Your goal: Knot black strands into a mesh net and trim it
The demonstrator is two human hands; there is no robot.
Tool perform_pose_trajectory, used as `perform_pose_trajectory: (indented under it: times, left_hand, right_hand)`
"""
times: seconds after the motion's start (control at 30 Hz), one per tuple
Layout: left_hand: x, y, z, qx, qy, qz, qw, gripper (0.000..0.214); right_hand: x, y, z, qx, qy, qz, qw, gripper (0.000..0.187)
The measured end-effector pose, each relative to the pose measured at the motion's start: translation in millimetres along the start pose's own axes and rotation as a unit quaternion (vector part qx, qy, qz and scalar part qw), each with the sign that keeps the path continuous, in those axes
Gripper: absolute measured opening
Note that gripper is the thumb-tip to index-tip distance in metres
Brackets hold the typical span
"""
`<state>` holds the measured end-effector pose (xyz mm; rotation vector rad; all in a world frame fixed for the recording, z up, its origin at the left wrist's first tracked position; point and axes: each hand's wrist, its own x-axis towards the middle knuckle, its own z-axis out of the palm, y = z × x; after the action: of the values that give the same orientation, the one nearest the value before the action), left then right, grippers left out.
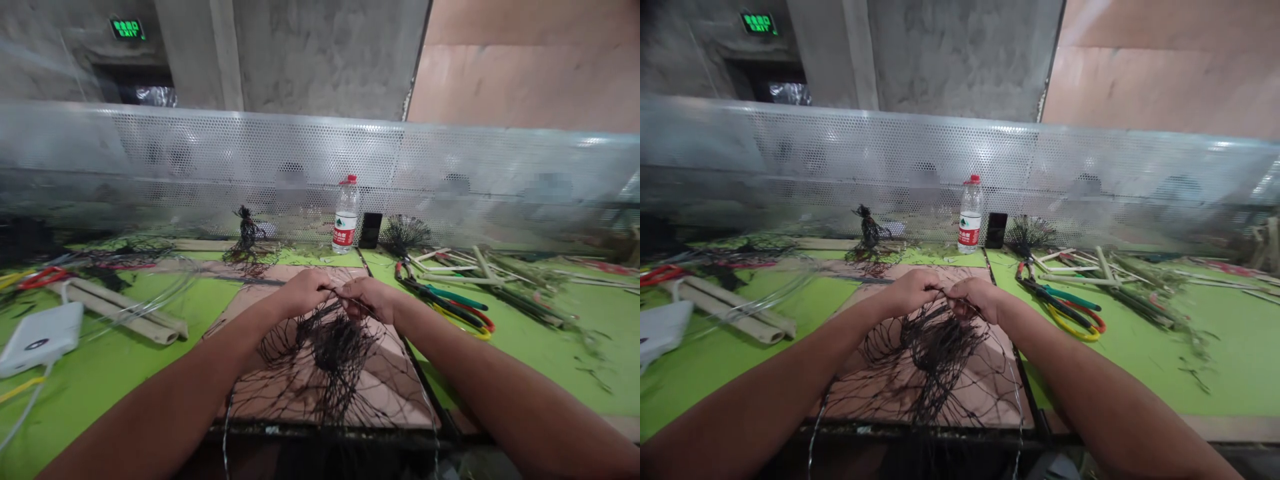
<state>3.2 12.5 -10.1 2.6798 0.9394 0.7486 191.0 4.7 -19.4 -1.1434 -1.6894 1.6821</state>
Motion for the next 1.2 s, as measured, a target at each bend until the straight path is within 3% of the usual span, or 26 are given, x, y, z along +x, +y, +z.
perform_pose_trajectory:
  times: [0.07,0.13,0.23,0.3,0.37,0.47,0.57,0.63,0.73,1.0,1.07,1.2]
  left_hand:
    - [0,0,0.6,0.007,-0.005,-0.001,1.0,0.012]
    - [0,-1,-0.1,0.01,-0.006,-0.009,1.0,0.015]
    - [0,-3,-2.9,0.009,0.006,-0.037,0.999,0.02]
    - [0,-5,-4.7,0.009,0.015,-0.061,0.998,0.022]
    - [-1,-7,-5.8,0.008,0.021,-0.081,0.996,0.025]
    - [-1,-10,-5.9,0.002,0.027,-0.085,0.996,0.025]
    - [-1,-10,-5.3,0.007,0.033,-0.074,0.997,0.024]
    - [0,-8,-5.3,0.022,0.036,-0.073,0.996,0.022]
    - [0,-6,-5.3,0.048,0.046,-0.064,0.996,0.019]
    - [1,-8,-0.6,0.111,0.068,-0.018,0.991,0.017]
    - [1,-9,-0.6,0.113,0.073,-0.023,0.991,0.017]
    - [1,-10,-1.9,0.101,0.086,-0.028,0.991,0.018]
  right_hand:
    - [1,1,-2,-0.004,0.002,0.018,1.0,0.03]
    - [2,1,-5,-0.04,0.031,-0.009,0.999,0.03]
    - [4,-2,-11,-0.141,0.104,-0.135,0.975,0.026]
    - [4,-4,-15,-0.241,0.181,-0.246,0.921,0.019]
    - [3,-5,-17,-0.344,0.237,-0.345,0.841,0.012]
    - [2,-3,-14,-0.444,0.221,-0.437,0.75,0.015]
    - [3,1,-11,-0.504,0.199,-0.457,0.705,0.022]
    - [4,2,-9,-0.528,0.191,-0.446,0.697,0.023]
    - [5,2,-7,-0.524,0.192,-0.429,0.71,0.023]
    - [7,0,2,-0.431,0.23,-0.318,0.812,0.011]
    - [8,2,4,-0.427,0.25,-0.311,0.812,0.01]
    - [8,5,8,-0.47,0.299,-0.324,0.765,0.011]
